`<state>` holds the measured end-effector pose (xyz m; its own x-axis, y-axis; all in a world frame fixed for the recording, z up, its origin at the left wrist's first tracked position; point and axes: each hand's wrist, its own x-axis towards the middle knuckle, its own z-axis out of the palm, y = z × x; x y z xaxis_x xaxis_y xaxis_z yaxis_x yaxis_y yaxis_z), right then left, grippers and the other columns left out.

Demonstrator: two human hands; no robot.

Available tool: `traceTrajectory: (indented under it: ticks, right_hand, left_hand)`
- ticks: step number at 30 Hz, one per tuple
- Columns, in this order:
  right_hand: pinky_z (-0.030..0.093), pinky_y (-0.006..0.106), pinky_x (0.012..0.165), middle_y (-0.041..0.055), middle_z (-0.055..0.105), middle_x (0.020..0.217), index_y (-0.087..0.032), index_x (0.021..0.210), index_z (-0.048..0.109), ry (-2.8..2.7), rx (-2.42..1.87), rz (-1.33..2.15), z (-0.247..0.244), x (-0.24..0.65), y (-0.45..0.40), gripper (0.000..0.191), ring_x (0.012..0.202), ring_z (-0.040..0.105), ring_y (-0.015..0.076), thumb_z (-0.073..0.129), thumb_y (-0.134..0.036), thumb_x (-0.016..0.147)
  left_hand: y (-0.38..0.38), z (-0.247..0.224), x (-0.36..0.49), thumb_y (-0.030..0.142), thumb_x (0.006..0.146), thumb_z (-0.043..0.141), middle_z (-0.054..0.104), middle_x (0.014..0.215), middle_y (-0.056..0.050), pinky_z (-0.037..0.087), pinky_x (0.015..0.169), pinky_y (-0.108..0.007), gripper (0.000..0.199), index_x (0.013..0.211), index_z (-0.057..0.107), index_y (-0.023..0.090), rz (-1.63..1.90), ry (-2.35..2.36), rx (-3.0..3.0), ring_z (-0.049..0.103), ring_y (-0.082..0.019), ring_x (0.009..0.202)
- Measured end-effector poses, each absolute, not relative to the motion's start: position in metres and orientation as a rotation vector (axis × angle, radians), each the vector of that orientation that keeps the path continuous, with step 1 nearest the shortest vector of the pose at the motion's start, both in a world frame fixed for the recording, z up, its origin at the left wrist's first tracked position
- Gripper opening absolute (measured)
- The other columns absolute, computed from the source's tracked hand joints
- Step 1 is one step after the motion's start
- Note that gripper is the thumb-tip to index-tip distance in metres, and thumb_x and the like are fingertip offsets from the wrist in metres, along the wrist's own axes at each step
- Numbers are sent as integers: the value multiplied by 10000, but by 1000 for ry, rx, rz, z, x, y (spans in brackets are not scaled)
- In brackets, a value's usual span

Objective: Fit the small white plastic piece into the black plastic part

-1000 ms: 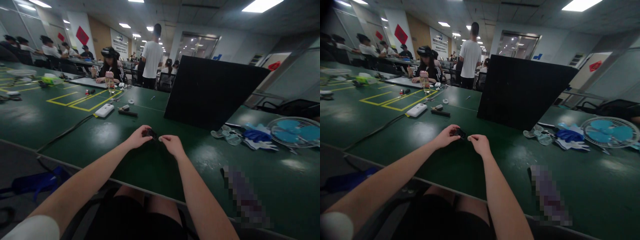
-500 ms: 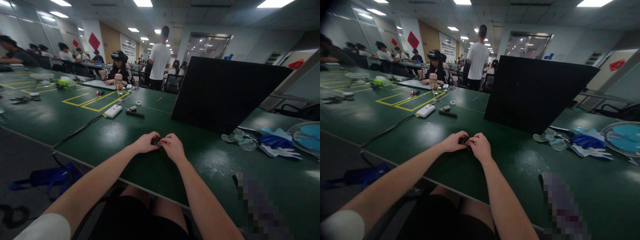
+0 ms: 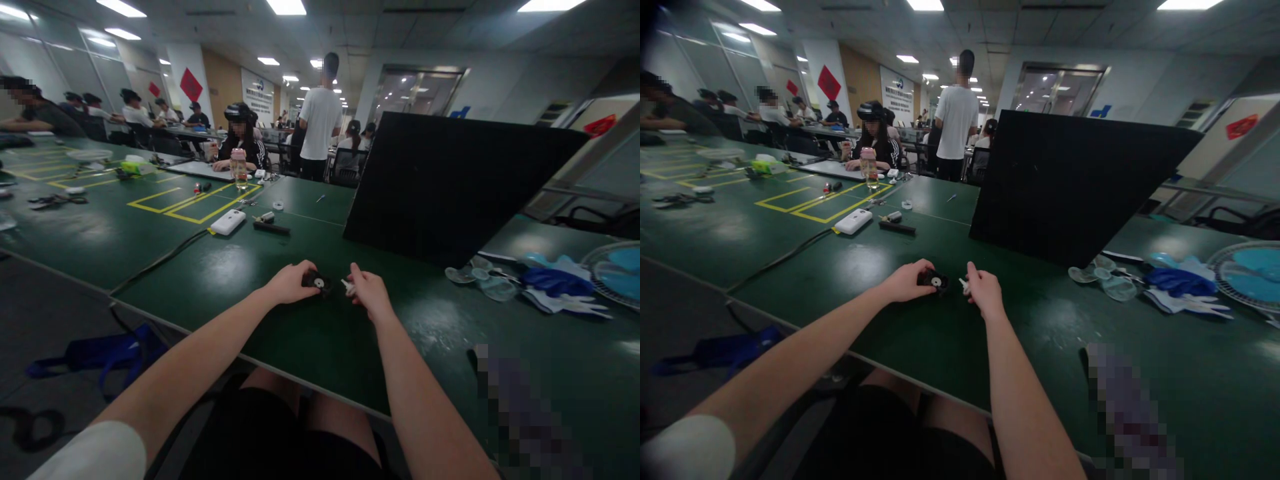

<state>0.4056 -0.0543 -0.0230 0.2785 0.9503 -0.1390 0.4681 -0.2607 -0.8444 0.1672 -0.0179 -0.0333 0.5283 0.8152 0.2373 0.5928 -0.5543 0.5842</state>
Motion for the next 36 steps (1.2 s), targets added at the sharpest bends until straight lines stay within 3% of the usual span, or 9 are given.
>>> traceTrajectory:
  ticks: [5,11,14,17,19,23,25,28,36]
  right_hand:
    - [592,333,689,100,704,1113,-180,1124,694,-1300,-1770,972,-36,414,-47,395,843,689,209,738,-280,743]
    - [555,366,607,87,718,955,-234,941,728,-1614,-1833,437,-45,410,-49,240,753,661,234,719,-230,702]
    - [544,419,647,73,705,830,-251,840,710,-1700,-1923,257,-47,411,-50,188,741,648,258,768,-236,662]
    - [543,439,679,87,709,835,-245,820,701,-1645,-1939,232,-43,413,-51,157,781,656,277,772,-277,684]
    - [553,411,676,93,727,891,-233,879,710,-1559,-1861,365,-39,412,-51,166,782,672,259,738,-313,737]
    - [569,381,802,85,742,1068,-197,1142,693,-1428,-1539,622,-26,398,-55,379,928,699,226,700,-361,801]
    - [562,381,847,81,741,1099,-196,1152,709,-1447,-1481,605,-18,389,-61,381,968,694,223,700,-368,812]
    - [563,386,845,61,751,1064,-218,1074,754,-1514,-1507,512,-9,380,-70,306,945,693,225,687,-388,829]
    - [554,376,778,46,754,1022,-243,1097,753,-1676,-1534,422,-10,377,-72,302,882,689,227,631,-402,872]
  left_hand:
    - [-17,-34,168,460,762,728,716,1009,-37,520,812,-361,511,1192,553,246,678,1217,2381,678,-246,935]
    - [-18,-32,168,460,762,732,712,1012,-47,502,879,-389,520,1197,550,242,681,1221,2376,671,-256,940]
    - [-19,-30,168,457,757,737,711,1032,-54,499,870,-383,519,1192,556,239,669,1227,2352,668,-259,957]
    - [-19,-29,168,469,767,725,710,1044,-59,503,851,-379,507,1186,558,239,671,1211,2352,667,-261,968]
    - [-19,-29,168,470,771,720,713,1032,-56,505,848,-379,499,1181,554,237,675,1201,2366,673,-258,957]
    - [-16,-34,171,461,772,713,719,973,-40,515,777,-347,501,1181,534,235,692,1207,2337,688,-233,875]
    - [-14,-35,173,461,772,709,721,955,-34,515,754,-336,495,1176,530,239,701,1206,2317,690,-224,849]
    - [-13,-35,174,458,769,709,723,947,-26,513,745,-331,481,1163,532,246,694,1206,2299,691,-220,838]
    - [-16,-30,172,443,781,699,716,987,-43,510,746,-333,480,1183,538,237,681,1193,2325,685,-231,873]
